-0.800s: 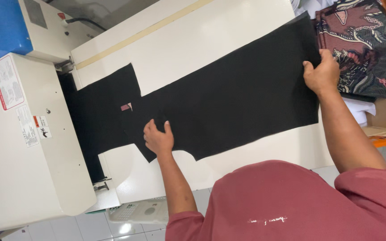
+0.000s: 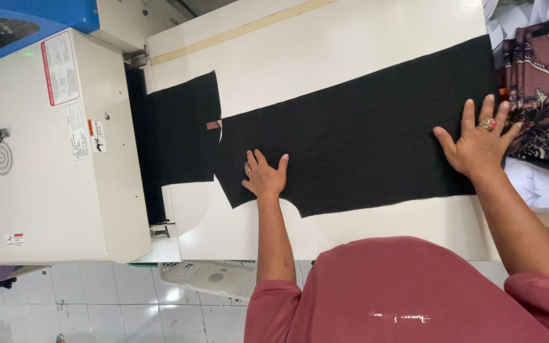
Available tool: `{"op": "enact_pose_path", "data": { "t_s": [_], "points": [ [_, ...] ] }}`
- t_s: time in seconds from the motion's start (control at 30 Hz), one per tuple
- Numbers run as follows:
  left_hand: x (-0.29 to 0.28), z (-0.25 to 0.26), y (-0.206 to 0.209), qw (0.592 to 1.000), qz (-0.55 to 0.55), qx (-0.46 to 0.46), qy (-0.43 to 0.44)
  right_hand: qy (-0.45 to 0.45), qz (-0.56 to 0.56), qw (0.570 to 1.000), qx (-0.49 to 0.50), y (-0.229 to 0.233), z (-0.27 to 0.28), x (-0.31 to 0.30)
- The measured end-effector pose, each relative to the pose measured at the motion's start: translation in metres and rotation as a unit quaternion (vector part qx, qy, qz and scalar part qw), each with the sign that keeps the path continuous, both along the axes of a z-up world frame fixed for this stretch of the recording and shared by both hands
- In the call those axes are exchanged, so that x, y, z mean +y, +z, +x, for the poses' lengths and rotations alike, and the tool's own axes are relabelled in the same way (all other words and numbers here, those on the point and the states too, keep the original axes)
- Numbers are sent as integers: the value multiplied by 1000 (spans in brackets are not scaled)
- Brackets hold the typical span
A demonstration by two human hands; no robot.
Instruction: The person repeatedly picks up folded patterned garments from a nearby basket, places them on a white worktable, and folds them in half. The person then picks up a black fabric piece, places it on the table, and smooths it out. This sequence is repeated multiple times throughout the clip.
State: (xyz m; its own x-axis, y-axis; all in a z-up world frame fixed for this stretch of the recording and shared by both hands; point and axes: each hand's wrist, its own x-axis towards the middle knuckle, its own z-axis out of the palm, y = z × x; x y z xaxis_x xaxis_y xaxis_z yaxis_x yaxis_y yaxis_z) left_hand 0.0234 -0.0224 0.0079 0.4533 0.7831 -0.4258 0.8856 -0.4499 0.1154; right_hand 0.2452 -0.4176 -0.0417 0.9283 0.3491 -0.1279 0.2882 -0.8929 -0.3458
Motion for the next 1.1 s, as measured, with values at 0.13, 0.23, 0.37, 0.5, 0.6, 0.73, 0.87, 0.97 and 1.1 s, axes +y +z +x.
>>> {"op": "enact_pose_path", "data": {
  "t_s": [0.13, 0.23, 0.37, 0.5, 0.6, 0.73, 0.87, 0.97, 1.1],
  "points": [
    [-1, 2, -5, 999, 32, -15, -7, 14, 15, 1000, -15, 6, 8, 13],
    [9, 15, -9, 997, 56, -56, -5, 51, 24, 998, -10, -1, 25, 44],
    [40, 34, -7, 998, 43, -52, 10, 77, 9, 997, 5, -9, 53, 76],
    [52, 37, -7, 999, 25, -18, 7, 33, -9, 999, 23, -4, 77, 71],
    [52, 33, -8, 999, 28, -37, 13, 16, -8, 1000, 16, -2, 78, 58],
    [32, 29, -5, 994, 70, -84, 8, 41, -11, 999, 3, -6, 43, 36],
    [-1, 23, -4, 998, 20, -59, 5, 71, -47, 996, -26, -27, -22, 7],
    [-4, 25, -1, 999, 21, -47, -10, 45, -34, 998, -12, -36, -46, -25],
    [-11, 30, 7, 997, 36, -57, -32, 5, -11, 1000, 0, -38, -58, -55]
  ]
}}
